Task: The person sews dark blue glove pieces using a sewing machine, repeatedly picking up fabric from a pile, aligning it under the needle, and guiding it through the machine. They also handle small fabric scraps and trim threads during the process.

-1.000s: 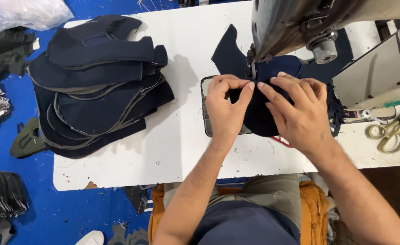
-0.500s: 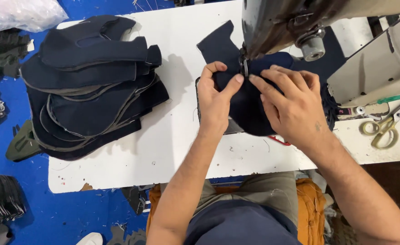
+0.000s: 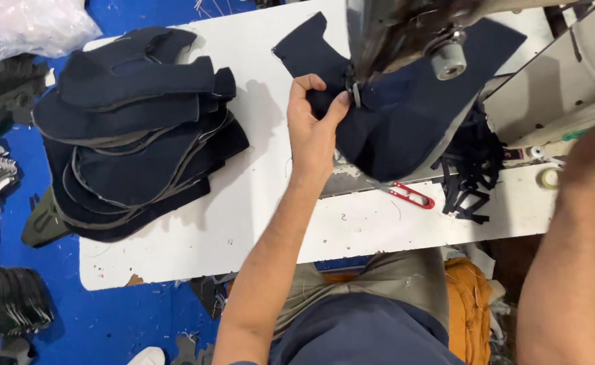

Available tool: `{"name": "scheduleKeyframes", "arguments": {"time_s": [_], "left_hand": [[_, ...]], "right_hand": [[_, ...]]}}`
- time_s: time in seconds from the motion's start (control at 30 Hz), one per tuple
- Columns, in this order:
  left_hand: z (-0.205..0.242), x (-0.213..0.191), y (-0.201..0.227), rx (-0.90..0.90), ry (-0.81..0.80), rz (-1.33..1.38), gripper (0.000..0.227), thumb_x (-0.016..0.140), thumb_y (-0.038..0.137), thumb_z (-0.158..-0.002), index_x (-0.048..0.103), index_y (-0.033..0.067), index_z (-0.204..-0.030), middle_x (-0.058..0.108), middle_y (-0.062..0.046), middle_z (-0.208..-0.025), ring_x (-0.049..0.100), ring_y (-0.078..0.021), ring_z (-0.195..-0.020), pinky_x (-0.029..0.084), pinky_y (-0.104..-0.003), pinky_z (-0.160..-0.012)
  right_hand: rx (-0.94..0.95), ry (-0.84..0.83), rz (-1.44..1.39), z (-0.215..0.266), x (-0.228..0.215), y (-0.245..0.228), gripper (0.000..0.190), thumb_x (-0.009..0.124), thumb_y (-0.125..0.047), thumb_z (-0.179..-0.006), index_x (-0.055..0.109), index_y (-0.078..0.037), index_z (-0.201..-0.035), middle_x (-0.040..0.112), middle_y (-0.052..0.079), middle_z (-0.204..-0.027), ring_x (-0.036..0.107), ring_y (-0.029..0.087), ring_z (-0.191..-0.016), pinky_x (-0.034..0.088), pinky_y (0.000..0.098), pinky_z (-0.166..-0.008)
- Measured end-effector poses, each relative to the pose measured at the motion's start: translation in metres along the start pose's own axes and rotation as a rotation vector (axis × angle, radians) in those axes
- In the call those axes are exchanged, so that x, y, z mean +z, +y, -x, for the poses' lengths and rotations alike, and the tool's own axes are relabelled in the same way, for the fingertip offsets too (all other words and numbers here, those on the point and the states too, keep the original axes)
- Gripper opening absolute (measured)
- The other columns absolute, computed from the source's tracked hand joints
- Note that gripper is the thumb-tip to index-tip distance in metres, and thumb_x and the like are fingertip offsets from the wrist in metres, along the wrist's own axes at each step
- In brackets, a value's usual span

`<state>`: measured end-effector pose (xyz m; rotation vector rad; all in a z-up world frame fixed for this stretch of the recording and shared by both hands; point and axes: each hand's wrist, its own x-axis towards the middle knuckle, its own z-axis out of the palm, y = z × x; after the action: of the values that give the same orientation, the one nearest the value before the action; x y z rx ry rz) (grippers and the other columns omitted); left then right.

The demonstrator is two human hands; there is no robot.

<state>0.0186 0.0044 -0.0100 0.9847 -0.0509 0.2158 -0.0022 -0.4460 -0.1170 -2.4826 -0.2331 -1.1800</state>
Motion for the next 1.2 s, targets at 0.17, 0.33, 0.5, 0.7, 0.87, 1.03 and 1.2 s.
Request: {"name": "scheduleKeyframes", "arguments": {"time_s": [0.17, 0.33, 0.5, 0.7, 0.87, 1.03, 1.2], "left_hand": [[0.011, -0.004, -0.002, 0.049, -0.047, -0.07, 0.03, 0.072, -0.006, -0.093, 0.051, 0.0064, -0.111, 0.049, 0.002, -0.102, 0.049, -0.0055, -0.092, 0.045, -0.02, -0.082], [0.035, -0.011, 0.01, 0.089, -0.041, -0.302, 0.028, 0.071, 0.004, -0.099, 0.053, 0.0047, -0.121, 0.052, 0.001, -0.103, 0.049, -0.0056, -0.09, 0.043, -0.02, -0.08], [0.097, -0.06, -0.015, 0.04, 0.052, -0.254, 0.035, 0.062, 0.016, -0.105, 0.047, 0.0048, -0.134, 0.057, -0.004, -0.095, 0.053, -0.0079, -0.068, 0.048, -0.024, -0.061], [0.158, -0.098, -0.028, 0.082, 0.045, -0.909, 0.031, 0.065, 0.011, -0.1, 0.054, 0.0016, -0.128, 0.065, -0.005, -0.087, 0.056, -0.0113, -0.069, 0.046, -0.026, -0.061], [0.153, -0.094, -0.025, -0.018, 0.031, -0.908, 0.027, 0.065, 0.011, -0.101, 0.055, 0.0007, -0.123, 0.066, -0.006, -0.086, 0.059, -0.0117, -0.07, 0.049, -0.027, -0.062], [0.153, -0.087, -0.022, -0.015, 0.011, -0.963, 0.023, 0.067, 0.012, -0.099, 0.06, 0.0013, -0.119, 0.066, -0.006, -0.084, 0.059, -0.0129, -0.066, 0.048, -0.028, -0.06], [0.156, -0.077, -0.016, 0.057, -0.041, -1.031, 0.019, 0.069, 0.009, -0.096, 0.064, 0.002, -0.113, 0.067, -0.008, -0.086, 0.063, -0.0155, -0.068, 0.049, -0.03, -0.06]], "right_hand": [[0.116, 0.124, 0.115, -0.006, 0.015, -0.014, 0.028, 0.055, 0.025, -0.099, 0.054, 0.016, -0.125, 0.064, 0.027, -0.114, 0.066, 0.042, -0.098, 0.057, 0.0449, -0.088], [-0.128, 0.084, -0.181, -0.065, -0.038, -0.116, 0.047, 0.047, 0.032, -0.103, 0.042, 0.013, -0.145, 0.057, 0.029, -0.134, 0.068, 0.039, -0.12, 0.059, 0.0459, -0.102], [0.108, 0.165, -0.18, -0.048, -0.024, -0.161, 0.048, 0.058, 0.027, -0.095, 0.056, 0.005, -0.138, 0.044, 0.031, -0.133, 0.059, 0.035, -0.115, 0.06, 0.0434, -0.086], [0.083, -0.507, -0.204, -0.035, 0.036, -0.18, 0.031, 0.072, 0.003, -0.087, 0.07, -0.004, -0.117, 0.069, 0.019, -0.122, 0.069, 0.036, -0.102, 0.057, 0.039, -0.084], [0.087, -0.458, -0.172, -0.022, 0.052, -0.171, 0.035, 0.068, 0.002, -0.094, 0.068, -0.002, -0.128, 0.068, 0.02, -0.122, 0.065, 0.044, -0.105, 0.054, 0.0466, -0.087], [0.213, -0.428, -0.147, 0.0, 0.031, -0.176, 0.026, 0.07, 0.004, -0.091, 0.069, -0.003, -0.116, 0.068, 0.015, -0.113, 0.065, 0.038, -0.098, 0.053, 0.0447, -0.086], [0.068, -0.301, -0.174, -0.006, 0.018, -0.189, 0.024, 0.074, 0.006, -0.083, 0.068, -0.003, -0.105, 0.071, 0.013, -0.117, 0.061, 0.036, -0.106, 0.05, 0.0445, -0.093]]}}
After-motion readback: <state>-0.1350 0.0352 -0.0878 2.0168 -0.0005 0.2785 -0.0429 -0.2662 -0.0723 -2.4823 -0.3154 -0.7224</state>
